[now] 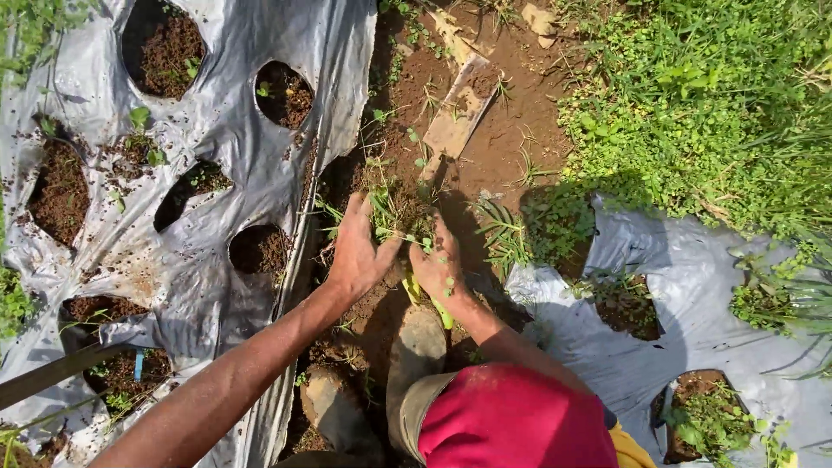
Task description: The person kneels in a garden and uses a small hand hoe to loosen soil around plants growing through plastic mulch. They then pull weeds by hand from the soil and the plastic surface, gathering them into a pile.
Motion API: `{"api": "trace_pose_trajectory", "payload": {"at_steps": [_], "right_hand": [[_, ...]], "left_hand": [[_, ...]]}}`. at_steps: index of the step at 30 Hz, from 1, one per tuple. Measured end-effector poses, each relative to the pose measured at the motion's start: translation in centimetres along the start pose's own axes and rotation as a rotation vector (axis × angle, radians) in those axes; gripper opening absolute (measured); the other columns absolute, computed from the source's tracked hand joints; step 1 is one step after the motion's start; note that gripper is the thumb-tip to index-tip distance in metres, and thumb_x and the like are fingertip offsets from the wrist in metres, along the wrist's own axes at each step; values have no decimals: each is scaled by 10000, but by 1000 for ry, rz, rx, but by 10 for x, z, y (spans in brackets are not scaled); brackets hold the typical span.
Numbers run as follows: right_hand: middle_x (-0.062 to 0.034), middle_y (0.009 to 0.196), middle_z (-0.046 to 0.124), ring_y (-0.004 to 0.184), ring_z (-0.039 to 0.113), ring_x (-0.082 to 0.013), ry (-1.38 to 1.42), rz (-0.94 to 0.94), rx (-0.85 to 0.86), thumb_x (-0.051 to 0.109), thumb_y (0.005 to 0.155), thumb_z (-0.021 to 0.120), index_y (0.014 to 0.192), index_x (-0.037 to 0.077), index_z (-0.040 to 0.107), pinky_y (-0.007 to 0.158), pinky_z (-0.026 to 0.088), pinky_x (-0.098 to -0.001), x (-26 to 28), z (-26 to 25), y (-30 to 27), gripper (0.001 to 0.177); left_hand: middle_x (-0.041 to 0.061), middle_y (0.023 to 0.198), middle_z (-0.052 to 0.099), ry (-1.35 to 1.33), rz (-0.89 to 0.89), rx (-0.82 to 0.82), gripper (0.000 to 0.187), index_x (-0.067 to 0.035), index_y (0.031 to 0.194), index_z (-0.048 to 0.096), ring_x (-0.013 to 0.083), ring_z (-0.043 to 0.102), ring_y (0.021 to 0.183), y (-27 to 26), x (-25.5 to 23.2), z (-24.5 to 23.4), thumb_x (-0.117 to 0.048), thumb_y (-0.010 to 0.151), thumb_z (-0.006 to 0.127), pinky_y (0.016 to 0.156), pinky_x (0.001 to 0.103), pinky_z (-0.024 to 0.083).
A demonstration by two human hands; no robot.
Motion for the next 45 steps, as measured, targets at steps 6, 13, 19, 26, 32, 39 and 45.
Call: {"api": "trace_pose_trajectory", "payload": {"at_steps": [6,13,19,26,32,39,45], "right_hand": [[-407,1577,244,1476,300,-485,157,-66,-299,118,1087,430,1586,-96,171,1252,200,-564,10,-58,-17,601],[-395,1552,265,1448,316,-476,187,11,-508,278,1069,417,1569,-84,174,1228,225,-534,-90,-102,31,663],[-305,1526,364,1384,451,-390,257,240,-680,509,999,589,1551,-1,248,1149,362,-498,-109,-176,106,825],[-215,1408,512,1303,570,-363,141,322,-673,433,1005,715,1523,191,268,1085,408,-660,-74,-175,164,726],[-239,1696,-73,1554,320,-405,59,63,-601,17,977,585,1635,235,100,1208,369,-574,54,-110,125,846],[-218,1333,546,1208,569,-326,-525,-650,68,-13,982,565,1475,24,412,1056,494,-505,230,42,39,518],[-237,1342,614,1160,633,-392,-974,-1009,786,266,1052,496,1356,67,551,918,548,-605,258,166,-16,367]], "left_hand": [[321,1620,231,138,-19,29,968,20,1509,389,509,332,1454,35,-86,59,-644,834,594,1133,698,356],[298,1660,96,-39,-352,515,1123,-22,1611,172,466,87,1537,19,-138,105,-824,855,390,1202,695,124],[352,1494,420,252,-11,503,782,53,1475,397,501,381,1422,29,-127,110,-461,921,597,1184,640,295],[86,938,699,977,425,18,64,-125,874,753,260,674,930,-27,-257,20,-111,866,691,867,456,567],[619,1414,288,1054,295,-50,353,-35,1010,721,238,529,489,-107,-327,-34,-236,916,446,422,328,291],[358,1005,503,514,393,8,207,13,912,716,352,557,565,-144,-287,-59,-117,926,556,456,451,271],[58,1018,706,768,389,10,712,-128,1111,673,275,655,982,-207,-227,-236,-680,691,836,596,430,527]]}}
Point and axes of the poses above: each hand's wrist, its own y-axis towards the middle knuckle, its own z-axis out of the palm, x = y × z, the point moved 5 cm from there along y, towards the middle knuckle
